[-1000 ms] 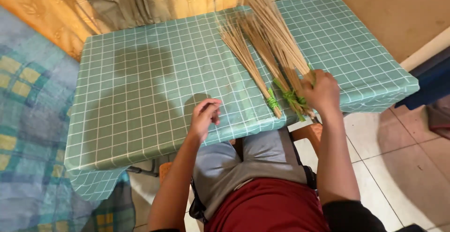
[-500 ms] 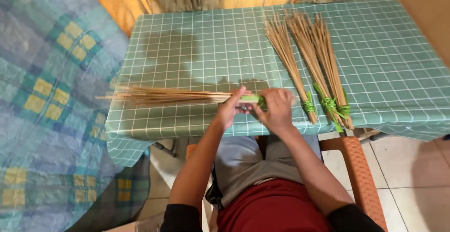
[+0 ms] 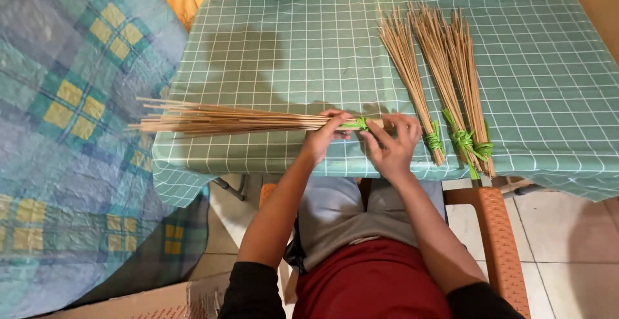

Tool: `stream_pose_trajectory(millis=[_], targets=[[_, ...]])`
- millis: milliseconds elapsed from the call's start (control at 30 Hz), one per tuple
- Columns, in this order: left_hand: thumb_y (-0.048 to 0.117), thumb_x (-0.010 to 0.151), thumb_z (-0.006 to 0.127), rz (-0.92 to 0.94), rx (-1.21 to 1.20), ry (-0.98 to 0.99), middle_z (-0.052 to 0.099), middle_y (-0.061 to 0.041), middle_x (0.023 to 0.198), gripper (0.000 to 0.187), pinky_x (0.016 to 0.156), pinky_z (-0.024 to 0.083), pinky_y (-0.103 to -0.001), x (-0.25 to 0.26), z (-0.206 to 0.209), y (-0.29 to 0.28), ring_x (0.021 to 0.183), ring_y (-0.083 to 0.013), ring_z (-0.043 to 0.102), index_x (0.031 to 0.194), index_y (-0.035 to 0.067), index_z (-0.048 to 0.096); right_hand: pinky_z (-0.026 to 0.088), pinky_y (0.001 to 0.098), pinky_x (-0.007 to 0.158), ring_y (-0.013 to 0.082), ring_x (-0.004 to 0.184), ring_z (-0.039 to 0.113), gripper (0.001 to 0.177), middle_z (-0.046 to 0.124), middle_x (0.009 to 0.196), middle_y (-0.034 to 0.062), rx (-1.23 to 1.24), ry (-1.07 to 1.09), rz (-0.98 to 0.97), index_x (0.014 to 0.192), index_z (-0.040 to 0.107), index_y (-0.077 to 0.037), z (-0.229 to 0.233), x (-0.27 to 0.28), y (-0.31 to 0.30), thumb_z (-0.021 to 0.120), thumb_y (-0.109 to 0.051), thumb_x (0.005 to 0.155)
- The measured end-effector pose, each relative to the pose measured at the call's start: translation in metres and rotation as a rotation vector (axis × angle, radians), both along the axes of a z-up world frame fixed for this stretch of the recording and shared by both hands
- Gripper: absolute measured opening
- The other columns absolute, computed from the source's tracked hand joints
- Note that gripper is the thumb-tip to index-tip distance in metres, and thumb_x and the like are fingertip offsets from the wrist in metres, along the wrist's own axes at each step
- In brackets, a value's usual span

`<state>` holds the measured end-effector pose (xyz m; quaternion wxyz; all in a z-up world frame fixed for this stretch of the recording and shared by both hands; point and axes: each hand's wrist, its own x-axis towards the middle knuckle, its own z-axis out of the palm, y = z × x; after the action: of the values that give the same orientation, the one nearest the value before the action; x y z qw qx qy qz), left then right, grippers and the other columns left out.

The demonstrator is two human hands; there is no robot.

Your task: The person is untying, sorting, and re-bundling thin wooden sticks on a table, using green plastic strips to secure them.

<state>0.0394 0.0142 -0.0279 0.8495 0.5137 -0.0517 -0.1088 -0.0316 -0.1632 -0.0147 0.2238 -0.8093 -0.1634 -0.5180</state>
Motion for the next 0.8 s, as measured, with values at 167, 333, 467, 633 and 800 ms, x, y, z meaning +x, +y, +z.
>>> stream_pose_trajectory(millis=[167,333,467,633,800], targets=[[0.025,0.087,0.083,0.0,0.024,-0.032,0.073,-0.021,0.091,0.031,0.062,0.067,-0.038,-0.005,0.005,-0.003,0.074,-0.0298,0.076,0.103,0.0,0.073,0.035,0.0504,0.101,0.0294,0.108,0.054,0.006,0.064,0.105,0.0004,-0.002,0.003,0.006,0.097,0.08,-0.021,-0.004,-0.004,-0.001,0.077,-0.026,0.096],[0.026,0.086,0.085,-0.016,0.037,-0.039,0.072,-0.022,0.09,0.034,0.061,0.067,-0.038,-0.005,0.004,-0.006,0.074,-0.0309,0.076,0.104,-0.001,0.073,0.037,0.0458,0.097,0.0253,0.101,0.057,0.003,0.065,0.098,-0.0035,-0.012,0.049,0.008,0.096,0.075,-0.018,-0.014,0.001,-0.003,0.073,-0.018,0.095],[0.022,0.086,0.084,-0.004,0.028,-0.015,0.071,-0.024,0.089,0.032,0.061,0.067,-0.039,-0.006,0.006,-0.005,0.071,-0.0325,0.076,0.101,-0.003,0.072,0.039,0.0487,0.096,0.0279,0.1,0.056,0.017,0.062,0.098,0.0028,0.097,0.114,0.084,0.104,0.071,-0.012,-0.007,-0.003,-0.001,0.077,-0.022,0.091],[0.02,0.086,0.083,0.04,-0.023,-0.012,0.071,-0.026,0.086,0.03,0.059,0.067,-0.039,-0.002,-0.003,-0.008,0.067,-0.0323,0.075,0.101,-0.003,0.071,0.04,0.0468,0.095,0.0292,0.101,0.058,0.022,0.062,0.103,0.0033,0.055,0.055,0.089,0.114,0.079,-0.014,-0.002,-0.003,0.001,0.079,-0.025,0.095],[0.019,0.088,0.083,0.029,0.011,-0.087,0.07,-0.024,0.087,0.03,0.058,0.067,-0.037,-0.004,-0.008,-0.008,0.067,-0.0299,0.075,0.101,-0.004,0.071,0.039,0.0403,0.093,0.0216,0.092,0.058,0.023,0.064,0.091,-0.0031,0.137,0.043,0.122,0.1,0.085,-0.019,-0.01,-0.005,-0.003,0.076,0.0,0.091]])
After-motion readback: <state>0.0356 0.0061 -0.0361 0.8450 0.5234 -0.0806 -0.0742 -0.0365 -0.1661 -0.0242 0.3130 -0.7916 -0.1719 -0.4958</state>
